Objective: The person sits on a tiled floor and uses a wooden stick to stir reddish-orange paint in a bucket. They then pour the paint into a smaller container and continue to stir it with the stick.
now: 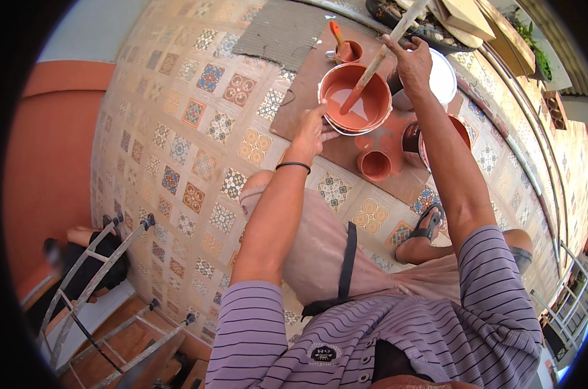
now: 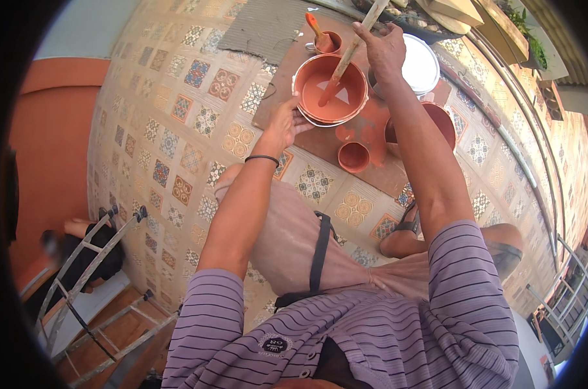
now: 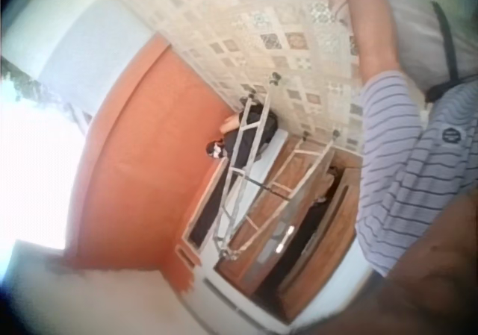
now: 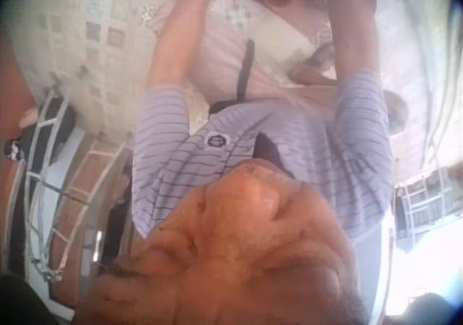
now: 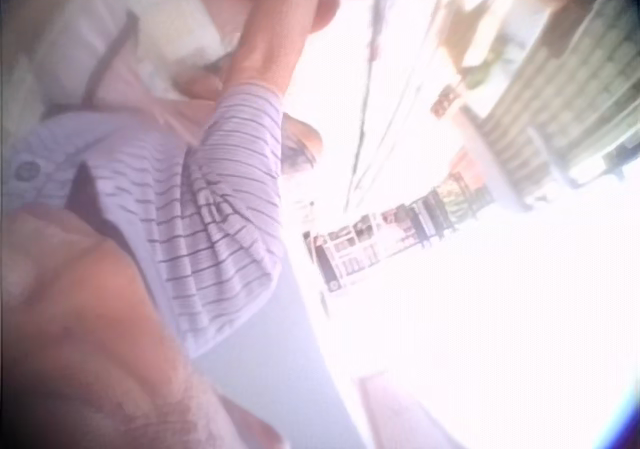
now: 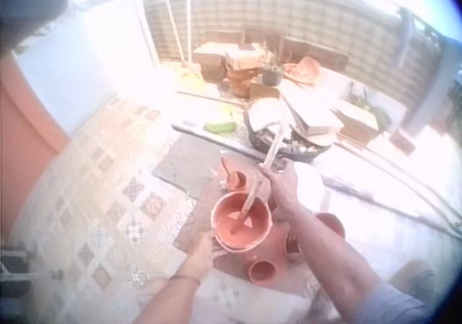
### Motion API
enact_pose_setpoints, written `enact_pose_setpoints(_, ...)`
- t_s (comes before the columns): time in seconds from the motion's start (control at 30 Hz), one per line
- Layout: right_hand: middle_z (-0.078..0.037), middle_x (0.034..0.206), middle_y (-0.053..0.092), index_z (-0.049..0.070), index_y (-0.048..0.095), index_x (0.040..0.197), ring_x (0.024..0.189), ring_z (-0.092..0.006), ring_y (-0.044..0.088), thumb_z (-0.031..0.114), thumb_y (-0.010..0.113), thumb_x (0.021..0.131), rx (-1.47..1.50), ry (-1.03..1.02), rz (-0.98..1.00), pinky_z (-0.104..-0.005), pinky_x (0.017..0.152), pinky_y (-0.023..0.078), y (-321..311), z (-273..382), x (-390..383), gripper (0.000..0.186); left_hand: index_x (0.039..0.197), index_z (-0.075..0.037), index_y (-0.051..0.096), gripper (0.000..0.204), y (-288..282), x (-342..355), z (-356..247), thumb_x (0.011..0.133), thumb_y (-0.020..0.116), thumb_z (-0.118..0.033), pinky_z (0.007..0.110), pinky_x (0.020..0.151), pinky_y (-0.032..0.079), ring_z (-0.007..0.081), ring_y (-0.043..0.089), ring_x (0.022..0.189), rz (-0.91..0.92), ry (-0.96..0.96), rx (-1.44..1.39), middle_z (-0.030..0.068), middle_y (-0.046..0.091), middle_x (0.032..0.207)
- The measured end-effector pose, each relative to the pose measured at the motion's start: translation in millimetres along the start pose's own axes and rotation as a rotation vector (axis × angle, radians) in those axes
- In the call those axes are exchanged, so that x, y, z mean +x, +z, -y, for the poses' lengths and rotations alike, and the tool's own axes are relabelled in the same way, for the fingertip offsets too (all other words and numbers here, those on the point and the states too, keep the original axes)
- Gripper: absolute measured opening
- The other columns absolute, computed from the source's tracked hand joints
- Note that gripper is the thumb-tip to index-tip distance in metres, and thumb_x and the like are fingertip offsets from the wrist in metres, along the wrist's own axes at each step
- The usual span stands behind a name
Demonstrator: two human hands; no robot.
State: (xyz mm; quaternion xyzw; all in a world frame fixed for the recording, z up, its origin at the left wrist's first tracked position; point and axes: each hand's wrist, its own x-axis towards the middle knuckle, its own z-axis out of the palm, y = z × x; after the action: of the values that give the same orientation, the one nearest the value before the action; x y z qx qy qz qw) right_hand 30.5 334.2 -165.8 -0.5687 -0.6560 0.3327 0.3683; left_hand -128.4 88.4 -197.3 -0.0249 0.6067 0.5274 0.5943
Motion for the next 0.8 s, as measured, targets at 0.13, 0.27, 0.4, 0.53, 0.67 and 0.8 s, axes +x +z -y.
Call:
enact_pose_setpoints(0.13, -0.017, 0.104, 0.082, -0.005, 0.078, 0.123, 0.095, -0.0262, 0.079, 0.049, 0.093, 0.087, 0.082, 0.1, 0.32, -0.0408, 0.091, 0.061, 7, 16, 24, 0.067, 0.133, 0.001, 0.062, 0.04, 3, 10, 4, 0.108, 0.079, -0.025, 0.05, 0.092, 0.067, 0.0305, 0.078, 0.104, -0.014, 0.046, 0.063, 0.0174, 0.075, 0.122)
enact_pose_setpoints(0.27, -0.01, 0.092, 0.081, 0.0, 0.081, 0.103, 0.087, -0.021, 0.078, 0.03, 0.089, 0.092, 0.314, 0.073, 0.46, -0.0383, 0.084, 0.061, -17, 28, -23, 0.033, 0.127, 0.001, 0.06, 0.037, 7, 11, 7, 0.106, 0.082, -0.019, 0.044, 0.08, 0.069, 0.024, 0.078, 0.094, -0.144, 0.101, 0.133, 0.0152, 0.076, 0.116)
enact_pose_setpoints(0.4, -0.009, 0.091, 0.08, 0.0, 0.079, 0.105, 0.083, -0.0158, 0.076, 0.019, 0.091, 0.095, 0.321, 0.071, 0.627, -0.0305, 0.072, 0.059, -67, 26, -68, 0.024, 0.125, 0.001, 0.058, 0.034, 13, 7, 0, 0.105, 0.081, -0.013, 0.037, 0.071, 0.067, 0.0208, 0.077, 0.091, -0.151, 0.143, 0.212, 0.0123, 0.074, 0.109)
enact_pose_setpoints(0.53, -0.005, 0.087, 0.078, -0.001, 0.078, 0.106, 0.077, -0.0095, 0.07, 0.019, 0.091, 0.1, 0.52, 0.048, 0.435, -0.026, 0.064, 0.054, -96, 30, -86, 0.025, 0.115, -0.001, 0.06, 0.028, 18, 5, -10, 0.101, 0.083, -0.01, 0.034, 0.066, 0.063, 0.0179, 0.075, 0.084, -0.169, 0.273, 0.307, 0.0085, 0.07, 0.098)
enact_pose_setpoints(0.67, -0.003, 0.083, 0.074, -0.002, 0.078, 0.107, 0.072, -0.0088, 0.065, 0.017, 0.088, 0.102, 0.456, -0.212, 0.442, -0.0279, 0.062, 0.051, -105, 36, -84, 0.022, 0.103, -0.002, 0.062, 0.027, 20, 2, -17, 0.095, 0.087, -0.007, 0.032, 0.062, 0.057, 0.0132, 0.067, 0.074, -0.204, 0.425, 0.398, 0.0046, 0.065, 0.088)
enact_pose_setpoints(0.8, -0.002, 0.081, 0.071, -0.001, 0.078, 0.106, 0.075, -0.0103, 0.064, 0.017, 0.087, 0.104, 0.399, -0.254, 0.515, -0.0308, 0.064, 0.051, -95, 27, -80, 0.02, 0.101, -0.001, 0.063, 0.027, 22, -2, -20, 0.092, 0.088, -0.005, 0.032, 0.061, 0.05, 0.0118, 0.06, 0.071, -0.263, 0.499, 0.51, 0.0031, 0.063, 0.085)
